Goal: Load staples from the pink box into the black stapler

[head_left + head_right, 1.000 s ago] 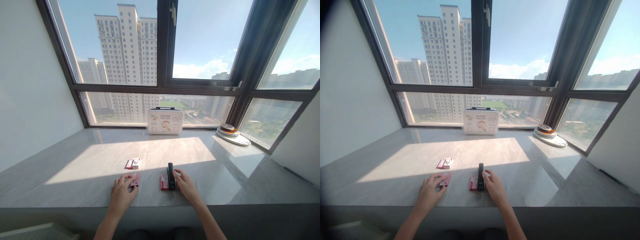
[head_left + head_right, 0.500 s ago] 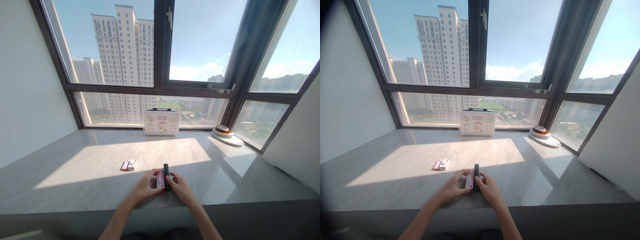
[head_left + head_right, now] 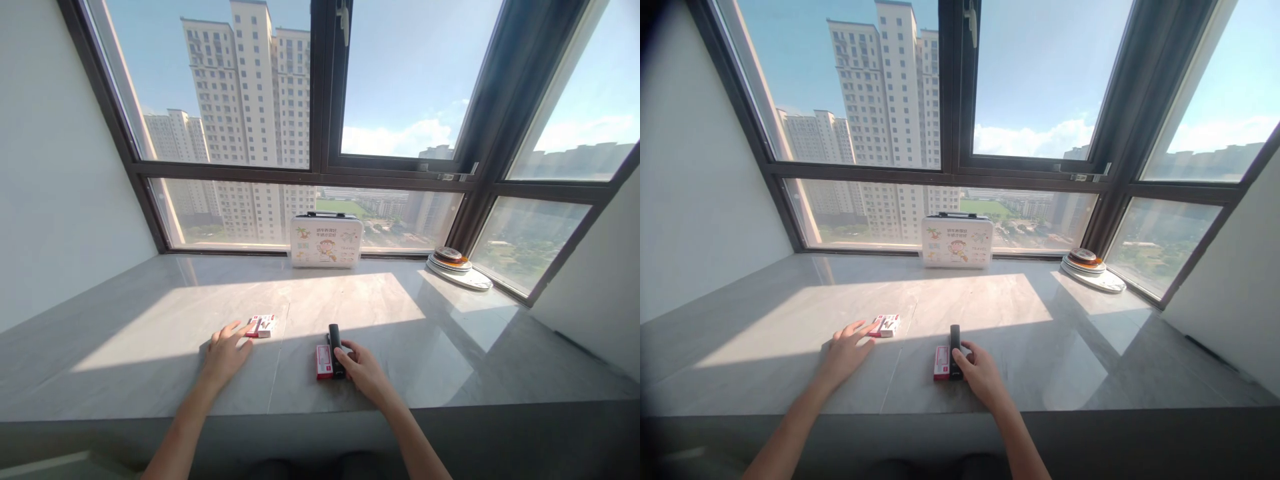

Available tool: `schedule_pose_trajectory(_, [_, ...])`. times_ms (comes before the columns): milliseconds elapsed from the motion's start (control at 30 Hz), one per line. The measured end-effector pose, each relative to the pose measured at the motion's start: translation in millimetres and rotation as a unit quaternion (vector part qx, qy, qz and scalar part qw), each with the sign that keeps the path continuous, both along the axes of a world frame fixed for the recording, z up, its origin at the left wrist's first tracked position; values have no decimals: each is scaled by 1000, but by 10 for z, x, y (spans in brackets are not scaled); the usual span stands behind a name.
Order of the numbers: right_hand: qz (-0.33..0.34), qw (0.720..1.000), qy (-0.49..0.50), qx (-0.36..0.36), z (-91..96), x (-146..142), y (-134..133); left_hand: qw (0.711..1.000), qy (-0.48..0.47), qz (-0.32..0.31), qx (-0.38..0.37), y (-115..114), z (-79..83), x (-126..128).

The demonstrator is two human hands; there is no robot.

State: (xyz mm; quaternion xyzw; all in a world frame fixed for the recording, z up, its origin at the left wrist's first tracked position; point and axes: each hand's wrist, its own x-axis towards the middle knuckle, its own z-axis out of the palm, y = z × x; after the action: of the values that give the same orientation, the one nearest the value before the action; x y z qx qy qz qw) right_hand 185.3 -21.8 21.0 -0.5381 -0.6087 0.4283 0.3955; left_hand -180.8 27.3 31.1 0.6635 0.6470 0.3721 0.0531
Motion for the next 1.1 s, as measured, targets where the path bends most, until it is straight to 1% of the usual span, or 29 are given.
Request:
schedule_pose_trajectory(67, [2,1000,0,-2,15,0,-8,999,44,-13,-8,-62,-111,-179])
schedule_pose_trajectory(133, [3,1000,2,-3,23,-2,-12,998,59,-35,-6,-180,-201,-242])
schedule_pose_trajectory(167, [3,1000,2,-3,25,-4,-12,997,52,-51,-6,-249,-232,-238])
schedule_pose_trajectory(233, [5,1000,1,-4,24,-9,-9,995,26,-97,-19,-390,-261,-177])
schedule_pose_trajectory(300, [3,1000,-3,-5,23,-14,-6,989,-5,-140,-38,-510,-248,-65])
schedule_pose_trajectory(400, [4,1000,-6,-5,24,-21,-5,984,-37,-168,-55,-607,-171,162])
schedule_pose_trajectory(500, [2,1000,-12,-4,20,-26,-3,975,-70,-197,-70,-586,-76,447])
schedule_pose_trajectory(633, [-8,1000,-15,2,13,-33,-1,962,-138,-222,-76,-469,34,908])
schedule_pose_trajectory(733, [-13,1000,-19,0,48,-46,-13,947,-154,-269,-80,-424,102,1243])
schedule_pose_trajectory(800, [-22,999,-21,-10,94,-61,-29,938,-154,-299,-88,-424,135,1407])
schedule_pose_trajectory(900, [-25,999,-23,-23,166,-84,-53,932,-152,-314,-99,-428,157,1523])
schedule_pose_trajectory(1000, [-20,999,-25,-25,188,-93,-63,929,-148,-322,-104,-411,159,1521])
schedule_pose_trajectory(1100, [-17,1000,-20,-16,145,-90,-52,926,-149,-331,-103,-382,152,1486])
